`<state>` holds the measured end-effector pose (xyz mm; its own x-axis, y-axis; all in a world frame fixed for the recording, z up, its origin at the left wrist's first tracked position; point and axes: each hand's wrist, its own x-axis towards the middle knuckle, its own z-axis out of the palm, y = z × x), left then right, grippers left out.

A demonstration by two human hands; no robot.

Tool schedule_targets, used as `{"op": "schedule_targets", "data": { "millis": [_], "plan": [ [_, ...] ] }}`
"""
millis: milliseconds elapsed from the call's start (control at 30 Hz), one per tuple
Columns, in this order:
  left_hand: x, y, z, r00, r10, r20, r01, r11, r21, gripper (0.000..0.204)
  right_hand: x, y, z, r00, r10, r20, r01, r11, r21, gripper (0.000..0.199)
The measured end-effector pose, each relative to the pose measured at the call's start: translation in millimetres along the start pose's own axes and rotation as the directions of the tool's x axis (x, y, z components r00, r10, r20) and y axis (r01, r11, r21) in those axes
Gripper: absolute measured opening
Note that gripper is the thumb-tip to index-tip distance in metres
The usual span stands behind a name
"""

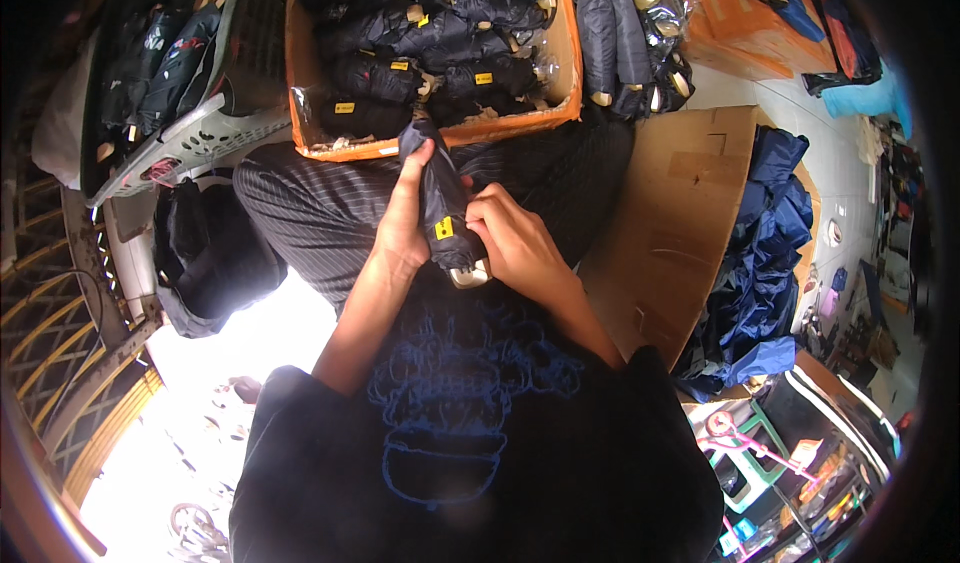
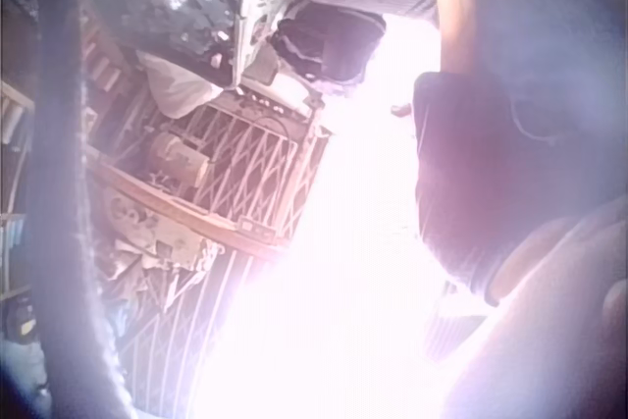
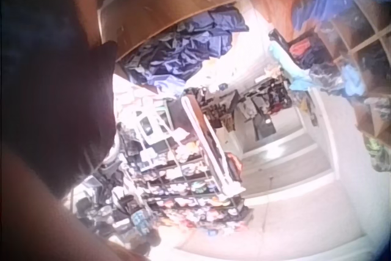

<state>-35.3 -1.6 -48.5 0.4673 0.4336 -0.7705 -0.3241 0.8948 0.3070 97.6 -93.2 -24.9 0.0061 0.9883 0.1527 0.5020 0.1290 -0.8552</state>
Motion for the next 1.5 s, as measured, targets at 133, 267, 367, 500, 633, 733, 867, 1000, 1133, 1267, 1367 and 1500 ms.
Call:
{"op": "schedule_targets", "data": {
  "millis": [133,267,367,500,633,733,867,1000,1133,1267,1367,1500],
  "plan": [
    [4.0,-26.4,-18.0,0.996,-0.086,-0.012,0.086,0.996,0.036,0.054,-22.5,-0.2,-2.5,0.996,0.027,0.080,-0.031,0.998,0.048,0.014],
    [-13.4,-42.3,-26.7,0.991,-0.133,-0.030,0.135,0.988,0.078,0.049,-46.3,-6.3,5.8,0.989,0.118,0.087,-0.124,0.990,0.070,0.015],
    [-18.0,-50.0,-35.9,0.991,-0.119,0.055,0.118,0.993,0.033,0.045,-54.1,-7.4,12.6,0.986,0.138,0.090,-0.149,0.980,0.134,0.012],
    [-10.0,-51.2,-39.6,0.997,0.064,0.051,-0.070,0.989,0.127,0.042,-55.5,-8.7,15.0,0.987,0.067,0.148,-0.080,0.994,0.079,0.016],
    [-3.5,-47.8,-46.3,0.994,0.109,-0.010,-0.102,0.960,0.259,0.045,-57.2,-13.8,12.5,0.978,0.044,0.203,-0.052,0.998,0.034,0.014],
    [-0.3,-47.7,-48.6,0.994,0.095,-0.053,-0.078,0.962,0.261,0.047,-61.7,-8.7,16.6,0.982,-0.020,0.188,0.017,1.000,0.013,0.013],
    [-9.1,-44.8,-30.9,0.986,0.093,-0.136,-0.062,0.975,0.213,0.049,-62.7,-1.3,19.8,0.988,-0.022,0.153,0.023,1.000,-0.007,0.010],
    [3.9,-43.4,-44.7,0.970,0.223,-0.097,-0.180,0.925,0.334,0.034,-58.9,-5.0,18.9,0.978,0.155,0.137,-0.163,0.985,0.052,0.010],
    [5.1,-36.4,-50.4,0.941,0.321,-0.103,-0.259,0.885,0.388,0.011,-57.2,-10.3,19.9,0.977,0.190,0.101,-0.203,0.969,0.139,0.012],
    [9.7,-27.3,-61.7,0.924,0.382,0.003,-0.355,0.857,0.374,0.013,-55.8,-15.7,21.9,0.981,0.178,0.080,-0.190,0.963,0.192,0.013],
    [10.2,-20.9,-61.5,0.911,0.412,0.027,-0.380,0.813,0.442,0.024,-54.6,-22.1,23.9,0.984,0.172,0.041,-0.176,0.975,0.138,0.014],
    [8.3,-16.1,-54.1,0.850,0.522,0.070,-0.455,0.661,0.597,0.030,-49.0,-24.1,18.0,0.996,0.074,0.053,-0.075,0.997,0.008,0.013]
  ]
}}
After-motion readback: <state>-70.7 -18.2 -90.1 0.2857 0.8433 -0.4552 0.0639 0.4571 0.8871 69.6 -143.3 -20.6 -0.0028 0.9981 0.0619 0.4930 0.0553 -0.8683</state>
